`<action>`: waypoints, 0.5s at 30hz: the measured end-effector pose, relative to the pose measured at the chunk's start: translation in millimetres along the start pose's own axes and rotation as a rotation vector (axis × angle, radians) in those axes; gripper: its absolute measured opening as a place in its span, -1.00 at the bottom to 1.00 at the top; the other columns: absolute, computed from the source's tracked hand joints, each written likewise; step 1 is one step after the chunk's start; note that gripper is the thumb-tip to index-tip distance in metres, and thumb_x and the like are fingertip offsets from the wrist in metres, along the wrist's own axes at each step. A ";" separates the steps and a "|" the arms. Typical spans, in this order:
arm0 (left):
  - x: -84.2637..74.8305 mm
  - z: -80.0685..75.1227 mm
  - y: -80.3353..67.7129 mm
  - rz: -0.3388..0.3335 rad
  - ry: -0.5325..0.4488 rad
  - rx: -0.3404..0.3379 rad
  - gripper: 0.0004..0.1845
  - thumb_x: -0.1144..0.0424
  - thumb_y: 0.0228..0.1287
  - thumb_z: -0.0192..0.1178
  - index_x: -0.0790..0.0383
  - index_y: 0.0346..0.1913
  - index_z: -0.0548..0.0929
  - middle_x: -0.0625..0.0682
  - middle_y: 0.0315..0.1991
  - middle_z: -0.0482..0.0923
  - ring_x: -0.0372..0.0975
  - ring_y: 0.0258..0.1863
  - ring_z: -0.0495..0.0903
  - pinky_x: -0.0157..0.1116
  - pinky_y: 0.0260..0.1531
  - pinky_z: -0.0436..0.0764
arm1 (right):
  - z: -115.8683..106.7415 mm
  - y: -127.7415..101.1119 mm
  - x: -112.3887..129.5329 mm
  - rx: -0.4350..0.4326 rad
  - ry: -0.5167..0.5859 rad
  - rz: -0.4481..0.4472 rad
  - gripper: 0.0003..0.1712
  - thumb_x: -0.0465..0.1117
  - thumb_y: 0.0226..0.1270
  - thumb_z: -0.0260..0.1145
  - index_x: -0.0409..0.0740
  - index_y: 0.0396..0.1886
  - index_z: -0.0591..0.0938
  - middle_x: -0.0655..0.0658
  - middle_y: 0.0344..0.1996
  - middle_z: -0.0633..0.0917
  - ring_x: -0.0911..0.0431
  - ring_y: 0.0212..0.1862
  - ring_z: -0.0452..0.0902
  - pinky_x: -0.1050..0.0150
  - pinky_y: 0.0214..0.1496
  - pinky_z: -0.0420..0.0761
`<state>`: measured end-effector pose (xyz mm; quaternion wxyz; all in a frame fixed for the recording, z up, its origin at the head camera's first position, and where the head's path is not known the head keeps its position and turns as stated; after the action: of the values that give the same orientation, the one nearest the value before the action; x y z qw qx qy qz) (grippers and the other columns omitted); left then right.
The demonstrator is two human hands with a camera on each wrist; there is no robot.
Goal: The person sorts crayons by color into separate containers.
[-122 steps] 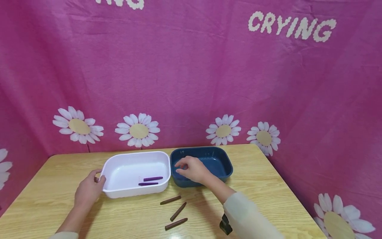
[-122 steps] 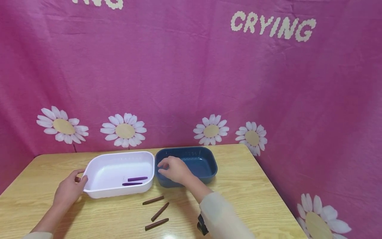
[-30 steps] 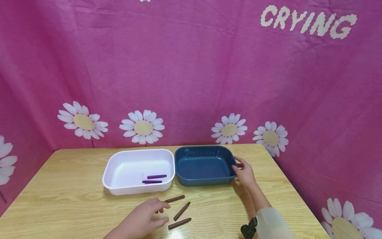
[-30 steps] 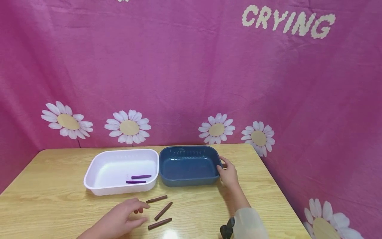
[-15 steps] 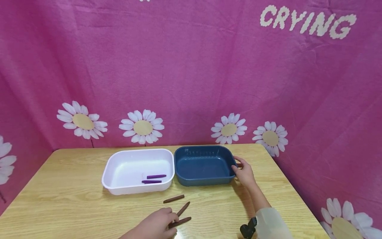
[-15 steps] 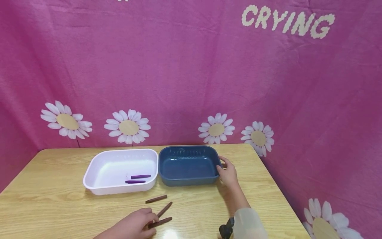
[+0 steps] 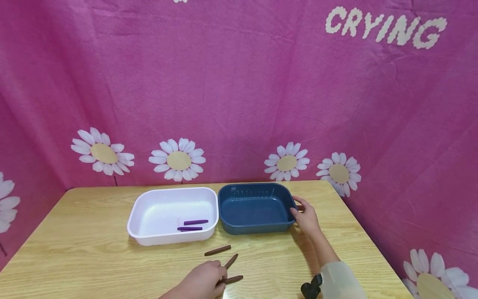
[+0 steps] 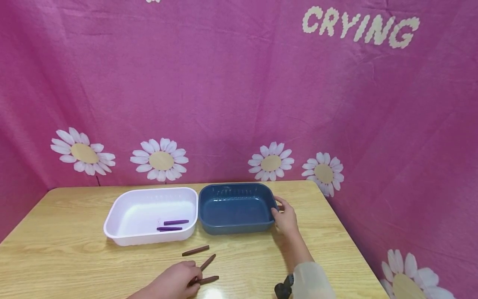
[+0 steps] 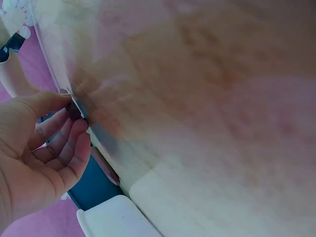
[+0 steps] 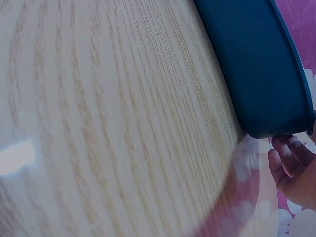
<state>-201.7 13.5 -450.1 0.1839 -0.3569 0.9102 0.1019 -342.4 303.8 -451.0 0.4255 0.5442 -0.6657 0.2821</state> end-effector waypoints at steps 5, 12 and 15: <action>-1.7 -11.8 0.7 0.007 -0.008 -0.035 -0.95 0.27 0.12 0.23 0.11 -0.45 0.64 -0.20 -0.55 0.38 -0.48 -0.57 0.27 -0.50 -0.48 0.38 | 0.8 -0.1 -1.6 0.000 0.003 0.011 -0.49 -0.35 0.29 0.14 -0.21 0.26 0.40 -0.46 -0.08 0.57 0.08 -0.34 0.56 0.41 -0.38 0.53; -4.2 -46.1 4.1 0.030 0.056 -0.194 -0.98 0.28 0.06 0.28 0.15 -0.42 0.66 -0.14 -0.53 0.43 -0.46 -0.54 0.31 -0.50 -0.50 0.40 | 0.2 -0.3 -0.6 -0.006 0.011 0.004 -0.49 -0.36 0.28 0.15 -0.23 0.25 0.41 -0.46 -0.10 0.57 0.08 -0.36 0.55 0.43 -0.40 0.51; -3.9 -59.2 6.4 0.028 0.065 -0.238 -0.96 0.30 0.04 0.27 0.17 -0.41 0.67 -0.13 -0.52 0.44 -0.43 -0.53 0.33 -0.51 -0.50 0.40 | 0.6 -0.2 -0.6 -0.005 0.015 0.003 -0.49 -0.36 0.28 0.14 -0.23 0.25 0.41 -0.46 -0.10 0.57 0.07 -0.35 0.55 0.43 -0.40 0.52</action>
<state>-219.0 1.8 -394.1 0.1093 -0.3665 0.9020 0.2004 -342.4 303.5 -451.8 0.4313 0.5403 -0.6639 0.2851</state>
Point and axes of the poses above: each hand's wrist, its own y-axis towards the middle knuckle, its own z-axis out of the palm, x = y × z, the point moved 9 cm from there along y, towards the middle knuckle
